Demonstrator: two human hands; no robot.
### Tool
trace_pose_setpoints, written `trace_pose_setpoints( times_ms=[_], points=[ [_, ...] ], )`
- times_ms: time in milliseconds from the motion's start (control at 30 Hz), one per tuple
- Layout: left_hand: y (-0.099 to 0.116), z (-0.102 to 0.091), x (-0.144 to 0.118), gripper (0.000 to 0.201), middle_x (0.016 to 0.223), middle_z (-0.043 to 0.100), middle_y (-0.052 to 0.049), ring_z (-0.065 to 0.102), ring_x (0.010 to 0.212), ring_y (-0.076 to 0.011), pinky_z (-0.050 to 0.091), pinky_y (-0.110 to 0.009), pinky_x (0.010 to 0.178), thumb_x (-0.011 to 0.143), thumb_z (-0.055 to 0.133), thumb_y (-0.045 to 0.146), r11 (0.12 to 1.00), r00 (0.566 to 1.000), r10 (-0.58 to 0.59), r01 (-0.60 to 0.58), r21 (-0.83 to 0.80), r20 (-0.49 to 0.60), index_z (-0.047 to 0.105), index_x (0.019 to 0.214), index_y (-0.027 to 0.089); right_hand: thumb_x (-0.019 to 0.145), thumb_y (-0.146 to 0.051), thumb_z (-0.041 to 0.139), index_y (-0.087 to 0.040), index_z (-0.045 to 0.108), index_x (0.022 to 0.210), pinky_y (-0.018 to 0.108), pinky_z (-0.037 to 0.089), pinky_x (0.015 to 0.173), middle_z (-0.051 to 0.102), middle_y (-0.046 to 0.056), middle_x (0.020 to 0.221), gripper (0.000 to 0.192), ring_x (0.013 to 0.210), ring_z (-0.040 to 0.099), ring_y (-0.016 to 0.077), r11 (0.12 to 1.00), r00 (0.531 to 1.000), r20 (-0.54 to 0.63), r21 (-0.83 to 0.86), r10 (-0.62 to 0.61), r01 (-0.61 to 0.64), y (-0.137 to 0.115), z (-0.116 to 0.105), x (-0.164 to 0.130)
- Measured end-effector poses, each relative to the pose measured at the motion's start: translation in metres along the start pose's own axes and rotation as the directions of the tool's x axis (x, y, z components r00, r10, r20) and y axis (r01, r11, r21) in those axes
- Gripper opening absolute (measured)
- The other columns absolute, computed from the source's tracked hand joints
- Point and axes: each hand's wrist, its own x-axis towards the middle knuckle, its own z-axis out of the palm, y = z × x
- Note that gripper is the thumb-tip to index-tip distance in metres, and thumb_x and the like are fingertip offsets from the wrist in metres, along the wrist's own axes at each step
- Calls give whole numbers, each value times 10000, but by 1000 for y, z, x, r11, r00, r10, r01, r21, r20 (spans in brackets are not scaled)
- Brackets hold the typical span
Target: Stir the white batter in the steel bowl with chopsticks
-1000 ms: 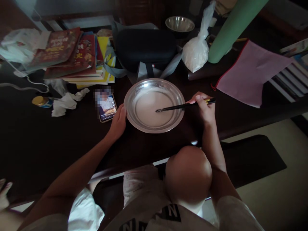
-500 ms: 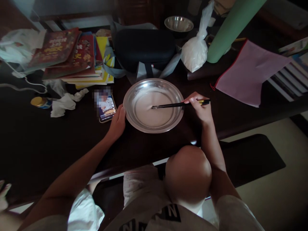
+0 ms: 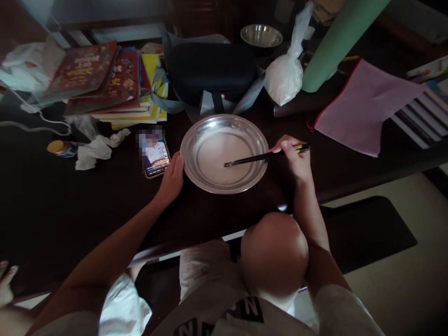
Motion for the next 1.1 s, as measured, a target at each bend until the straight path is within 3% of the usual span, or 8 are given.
trace_pose_setpoints(
  times_ms=[100, 267, 400, 567, 733, 900, 1033, 1100],
  points=[
    [-1, -1, 0, 620, 1198, 779, -129, 700, 1233, -329, 534, -470, 1159, 1046, 465, 735, 1000, 1000, -10, 10, -10, -3, 758, 1193, 209, 896, -679, 749, -271, 798, 746, 360, 622, 793, 792, 10, 769, 437, 786, 786, 193, 999, 998, 47, -35, -33, 35, -1, 1, 1],
    [1, -2, 0, 649, 1195, 782, -119, 697, 1246, -314, 531, -472, 1166, 1044, 464, 755, 1000, 1000, -9, 9, -20, 23, 754, 1217, 201, 911, -689, 723, -267, 771, 699, 350, 614, 737, 746, -6, 688, 474, 694, 765, 180, 1000, 999, -47, -2, -10, 10, -1, 1, 0],
    [1, -1, 0, 733, 1224, 780, -129, 694, 1238, -314, 530, -496, 1161, 1014, 444, 822, 1000, 1000, -1, 1, -11, 4, 747, 1229, 190, 905, -662, 749, -281, 809, 748, 350, 614, 777, 798, 8, 768, 416, 786, 783, 190, 999, 998, 65, -21, -26, 27, -1, 1, 0],
    [0, -1, 0, 726, 1230, 780, -137, 699, 1234, -314, 532, -484, 1157, 1024, 424, 813, 1000, 1000, 9, -9, 3, 7, 744, 1219, 192, 913, -678, 727, -272, 779, 715, 359, 621, 768, 761, -6, 712, 455, 715, 764, 182, 1000, 999, -44, -11, -5, 5, 0, 1, 0],
    [2, 0, 0, 705, 1210, 778, -123, 694, 1223, -304, 533, -486, 1156, 1027, 421, 810, 1000, 1000, 3, -3, 1, 9, 735, 1183, 199, 897, -682, 746, -278, 801, 744, 353, 621, 772, 797, 12, 772, 435, 780, 778, 192, 999, 997, 67, -22, -22, 23, -1, 2, 0],
    [4, -1, 0, 754, 1206, 773, -124, 691, 1224, -312, 525, -499, 1161, 990, 433, 861, 1000, 1000, -14, 14, -15, 14, 737, 1189, 200, 923, -672, 719, -270, 775, 717, 359, 617, 761, 751, -6, 707, 455, 718, 764, 184, 1000, 999, -33, -8, 3, -3, 0, 0, -1],
    [4, -1, 0, 712, 1207, 770, -130, 686, 1244, -320, 519, -494, 1171, 1013, 440, 821, 999, 999, -32, 32, -2, 13, 739, 1188, 199, 907, -676, 736, -268, 799, 746, 356, 619, 777, 795, 10, 767, 442, 781, 777, 194, 999, 998, 56, -34, -4, 6, -1, 1, -1],
    [4, -1, -1, 682, 1204, 773, -121, 685, 1249, -311, 516, -480, 1179, 1025, 447, 797, 999, 999, -36, 36, -5, 15, 739, 1204, 207, 902, -669, 747, -271, 806, 761, 355, 618, 802, 801, 8, 779, 427, 799, 778, 191, 999, 999, 38, -35, -21, 22, -1, 1, 0]
  ],
)
